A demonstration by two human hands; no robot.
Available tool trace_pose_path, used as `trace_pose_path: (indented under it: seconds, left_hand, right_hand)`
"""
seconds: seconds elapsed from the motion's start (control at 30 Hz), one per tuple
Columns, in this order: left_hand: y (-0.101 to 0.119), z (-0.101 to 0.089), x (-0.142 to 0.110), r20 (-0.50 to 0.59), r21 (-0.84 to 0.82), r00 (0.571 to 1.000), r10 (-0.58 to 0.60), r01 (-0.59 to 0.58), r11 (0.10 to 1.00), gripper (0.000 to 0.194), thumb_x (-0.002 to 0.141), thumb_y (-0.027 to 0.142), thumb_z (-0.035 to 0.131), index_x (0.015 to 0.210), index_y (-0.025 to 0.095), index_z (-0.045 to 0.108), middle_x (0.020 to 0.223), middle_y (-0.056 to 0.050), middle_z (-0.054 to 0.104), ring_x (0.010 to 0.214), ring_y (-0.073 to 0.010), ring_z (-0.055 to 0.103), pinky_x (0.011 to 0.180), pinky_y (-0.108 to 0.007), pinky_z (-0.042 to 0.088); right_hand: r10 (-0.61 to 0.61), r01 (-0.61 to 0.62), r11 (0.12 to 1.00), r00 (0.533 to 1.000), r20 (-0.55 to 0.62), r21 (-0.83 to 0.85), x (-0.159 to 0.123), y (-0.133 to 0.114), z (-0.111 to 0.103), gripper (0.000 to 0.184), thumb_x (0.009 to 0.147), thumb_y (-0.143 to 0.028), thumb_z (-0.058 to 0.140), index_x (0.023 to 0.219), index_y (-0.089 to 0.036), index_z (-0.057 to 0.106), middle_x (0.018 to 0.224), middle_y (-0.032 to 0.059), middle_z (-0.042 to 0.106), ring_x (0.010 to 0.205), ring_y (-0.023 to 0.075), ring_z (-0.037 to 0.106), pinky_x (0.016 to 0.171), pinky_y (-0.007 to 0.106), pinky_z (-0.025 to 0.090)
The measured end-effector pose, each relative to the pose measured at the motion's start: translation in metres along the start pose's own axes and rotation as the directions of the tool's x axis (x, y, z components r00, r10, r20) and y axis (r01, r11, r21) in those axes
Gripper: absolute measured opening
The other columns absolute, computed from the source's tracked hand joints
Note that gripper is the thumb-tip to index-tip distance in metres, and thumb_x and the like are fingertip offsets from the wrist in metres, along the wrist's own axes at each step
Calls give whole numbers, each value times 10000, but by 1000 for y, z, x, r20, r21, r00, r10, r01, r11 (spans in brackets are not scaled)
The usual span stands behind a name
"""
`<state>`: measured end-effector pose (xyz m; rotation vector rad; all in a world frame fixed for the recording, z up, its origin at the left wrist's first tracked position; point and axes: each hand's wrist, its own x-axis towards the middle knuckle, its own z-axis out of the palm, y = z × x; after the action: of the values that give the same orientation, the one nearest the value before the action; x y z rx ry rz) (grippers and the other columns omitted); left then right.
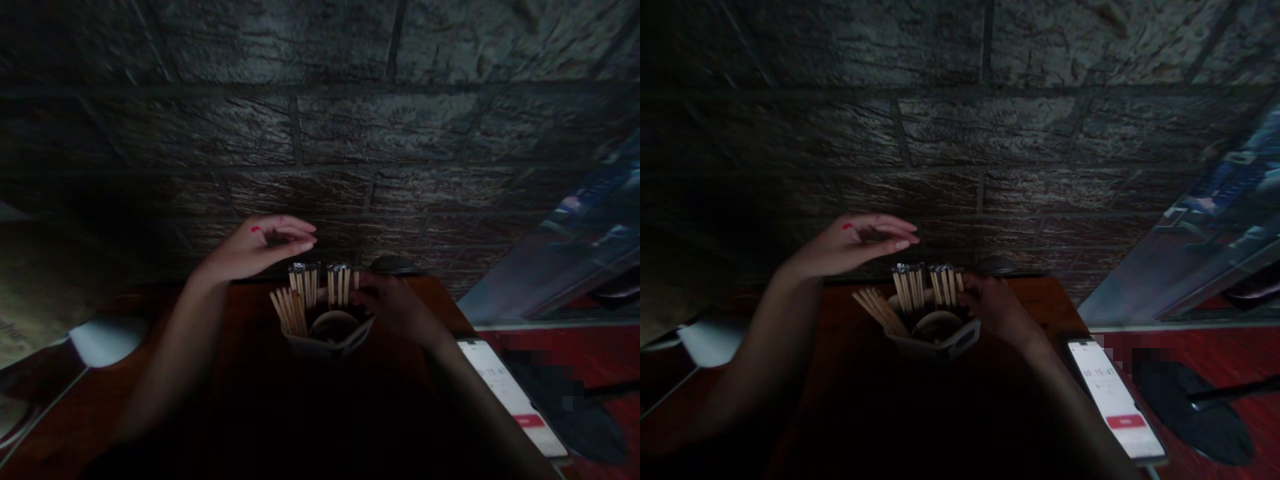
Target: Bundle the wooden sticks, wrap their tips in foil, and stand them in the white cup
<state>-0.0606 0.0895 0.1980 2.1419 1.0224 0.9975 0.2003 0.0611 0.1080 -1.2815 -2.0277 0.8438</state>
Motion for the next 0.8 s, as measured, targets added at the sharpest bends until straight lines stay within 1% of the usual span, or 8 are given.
trace_pose_path:
  seconds: [0.07,0.2,0.27,0.37,0.43,0.6,0.67,0.8]
  left_hand:
    - [7,-6,7,60,20,998,5,-7,1000,368,799,437,735,1082,202,725,1033,-68,787,959,-222,744,848,-329,596]
    - [31,-13,8,-1,73,1000,-2,2,997,314,794,408,730,1056,234,734,1017,-39,790,961,-219,746,870,-332,584]
    - [43,-13,8,18,82,1000,-5,4,997,288,784,396,728,1029,244,741,999,-29,791,962,-225,746,867,-344,583]
    - [55,-7,17,142,119,990,-24,7,993,260,752,368,742,970,227,754,962,-30,792,929,-227,750,837,-356,585]
    - [57,-2,30,225,155,974,-22,-13,988,233,716,335,763,919,220,759,944,-29,792,909,-218,749,830,-353,579]
    - [62,6,55,392,280,916,-91,-24,960,232,628,313,798,841,227,761,853,-13,794,813,-213,746,756,-320,575]
    - [72,5,52,399,301,910,-114,-13,954,246,641,325,787,863,221,762,861,-21,793,812,-216,744,753,-324,573]
    - [98,3,33,291,262,955,-55,-24,965,256,695,345,758,921,225,763,937,-23,788,901,-225,742,817,-342,566]
  right_hand:
    - [-16,13,999,998,55,51,-1,0,-3,142,900,-171,542,853,-202,672,854,28,728,702,148,664,631,267,505]
    - [-31,31,999,999,10,11,-3,-3,-7,177,913,-164,531,879,-199,702,817,30,733,697,152,660,658,285,508]
    - [-62,62,998,998,0,-7,-3,-4,-7,149,896,-161,568,901,-200,712,836,29,742,734,157,669,705,296,512]
    - [-98,96,993,995,18,74,-3,-6,-4,166,873,-160,607,1004,-205,700,983,40,759,858,162,695,791,301,525]
    - [-91,88,990,996,18,111,-2,-8,-2,200,876,-172,608,1059,-205,684,1021,47,760,863,160,702,777,294,530]
    - [-132,132,991,991,-13,-11,-2,-14,2,104,897,-192,576,910,-195,679,912,41,760,794,164,694,741,291,498]
    - [-162,158,984,986,-49,-85,-2,-14,3,103,898,-192,564,877,-191,665,885,43,752,796,169,688,752,295,479]
    - [-195,182,972,978,-80,-146,-2,-12,6,119,899,-186,525,853,-203,634,783,20,723,713,156,662,697,275,450]
